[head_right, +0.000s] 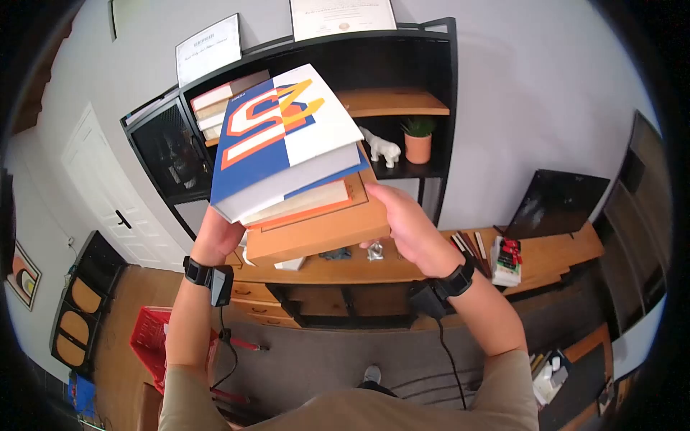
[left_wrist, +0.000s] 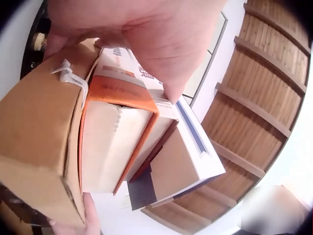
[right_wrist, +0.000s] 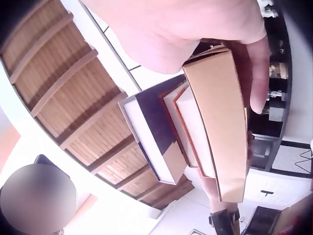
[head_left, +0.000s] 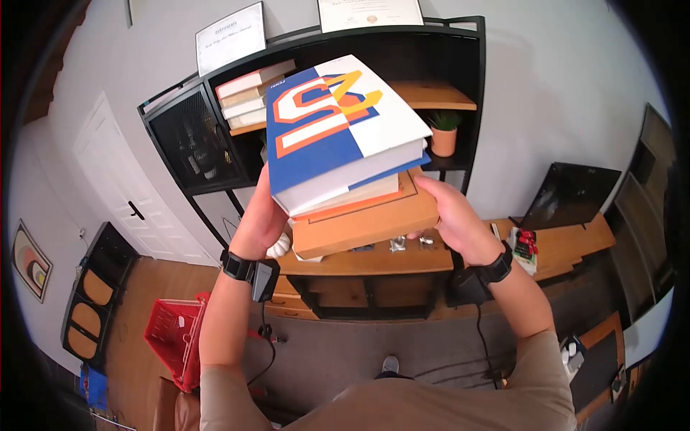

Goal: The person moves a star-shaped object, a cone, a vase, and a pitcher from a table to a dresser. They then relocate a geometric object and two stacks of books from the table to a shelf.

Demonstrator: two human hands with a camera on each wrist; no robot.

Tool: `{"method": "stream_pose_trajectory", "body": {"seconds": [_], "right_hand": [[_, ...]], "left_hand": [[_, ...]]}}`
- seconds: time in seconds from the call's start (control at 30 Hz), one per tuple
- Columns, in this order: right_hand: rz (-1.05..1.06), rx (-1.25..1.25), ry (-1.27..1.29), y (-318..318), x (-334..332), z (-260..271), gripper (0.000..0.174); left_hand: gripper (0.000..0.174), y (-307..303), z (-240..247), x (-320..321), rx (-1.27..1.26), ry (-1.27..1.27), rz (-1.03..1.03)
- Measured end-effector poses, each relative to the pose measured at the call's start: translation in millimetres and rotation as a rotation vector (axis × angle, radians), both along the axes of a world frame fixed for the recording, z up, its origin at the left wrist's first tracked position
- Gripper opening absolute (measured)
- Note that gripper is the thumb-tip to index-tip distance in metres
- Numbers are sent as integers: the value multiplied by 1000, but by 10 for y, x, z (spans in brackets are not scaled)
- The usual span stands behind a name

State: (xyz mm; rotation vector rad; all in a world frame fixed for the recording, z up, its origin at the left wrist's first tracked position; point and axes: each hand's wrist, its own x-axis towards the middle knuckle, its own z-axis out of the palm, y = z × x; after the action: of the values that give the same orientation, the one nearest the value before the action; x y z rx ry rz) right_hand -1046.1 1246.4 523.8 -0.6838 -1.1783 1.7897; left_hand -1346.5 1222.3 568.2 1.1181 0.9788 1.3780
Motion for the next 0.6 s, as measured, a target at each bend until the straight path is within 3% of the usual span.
{"method": "stream_pose_trajectory", "body": {"seconds": [0.3, 0.47, 0.57, 0.6], "right_hand": [[12, 27, 10, 1022, -264, 235, 42], [98, 21, 125, 1446, -378, 133, 42], [70, -66, 168, 1693, -437, 166, 37], [-30, -118, 165, 1719, -512, 251, 35]], "left_hand": [[58, 1025, 224, -182, 28, 48, 7], [63, 1382, 336, -288, 35, -28, -125], [72, 1706, 359, -442, 34, 102, -100], [65, 1816, 371, -525, 24, 55, -117]]}}
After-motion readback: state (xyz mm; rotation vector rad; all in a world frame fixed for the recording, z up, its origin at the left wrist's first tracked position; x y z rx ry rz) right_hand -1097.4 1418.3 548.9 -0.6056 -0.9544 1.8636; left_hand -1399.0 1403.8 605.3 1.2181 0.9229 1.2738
